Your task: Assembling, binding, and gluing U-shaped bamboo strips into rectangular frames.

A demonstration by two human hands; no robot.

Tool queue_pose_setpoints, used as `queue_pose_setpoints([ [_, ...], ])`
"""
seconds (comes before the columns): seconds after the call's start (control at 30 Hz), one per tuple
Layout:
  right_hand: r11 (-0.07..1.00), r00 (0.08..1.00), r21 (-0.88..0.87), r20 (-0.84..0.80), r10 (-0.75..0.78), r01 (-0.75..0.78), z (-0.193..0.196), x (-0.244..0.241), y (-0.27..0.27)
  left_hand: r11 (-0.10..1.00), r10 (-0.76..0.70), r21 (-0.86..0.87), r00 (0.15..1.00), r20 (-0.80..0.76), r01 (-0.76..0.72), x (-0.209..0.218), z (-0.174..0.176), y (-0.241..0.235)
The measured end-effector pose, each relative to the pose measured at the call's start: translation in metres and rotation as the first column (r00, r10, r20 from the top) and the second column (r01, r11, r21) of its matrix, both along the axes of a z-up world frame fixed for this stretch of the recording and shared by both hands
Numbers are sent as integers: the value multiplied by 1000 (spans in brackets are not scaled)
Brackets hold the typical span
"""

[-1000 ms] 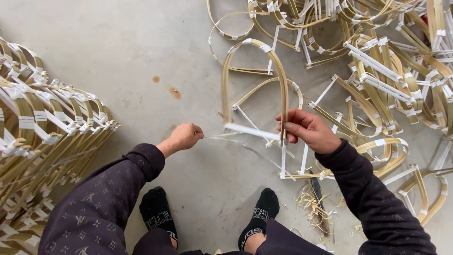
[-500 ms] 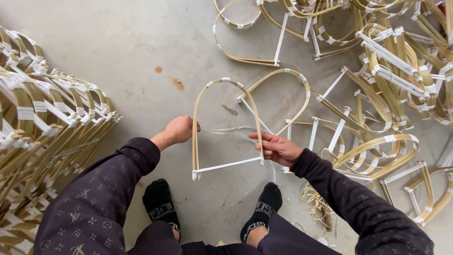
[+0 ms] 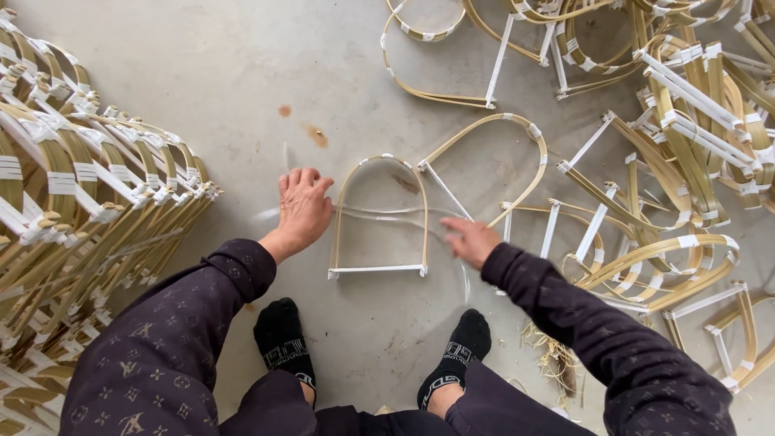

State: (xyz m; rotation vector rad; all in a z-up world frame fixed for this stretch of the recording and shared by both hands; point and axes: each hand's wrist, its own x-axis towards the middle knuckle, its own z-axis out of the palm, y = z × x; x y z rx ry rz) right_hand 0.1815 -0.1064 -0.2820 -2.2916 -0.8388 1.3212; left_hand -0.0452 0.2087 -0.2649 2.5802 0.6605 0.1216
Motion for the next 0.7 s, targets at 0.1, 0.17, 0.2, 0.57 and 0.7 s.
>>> queue_pose_setpoints([
  [0.1, 960, 812, 27, 541, 221, -280, 16, 44, -18, 994, 23, -104, 998, -66, -30, -6, -5, -9],
  [0.17, 948, 689, -19, 682, 245, -318, 9, 70, -35, 971, 30, -230, 988, -151, -65, -10, -21, -15],
  [0.2, 942, 660, -109, 688, 302, -318, -2, 82, -43, 945, 39, -309, 975, -218, -107, -12, -32, -17],
  [0.57, 841, 641, 411, 760, -103, -353, 183, 65, 18, 874, 19, -459, 956, -294, -158, 17, -32, -22],
  [0.7, 673, 922, 728, 158, -353, 133, 169, 42, 16, 869, 141, -444, 969, -202, -219, 21, -50, -21],
])
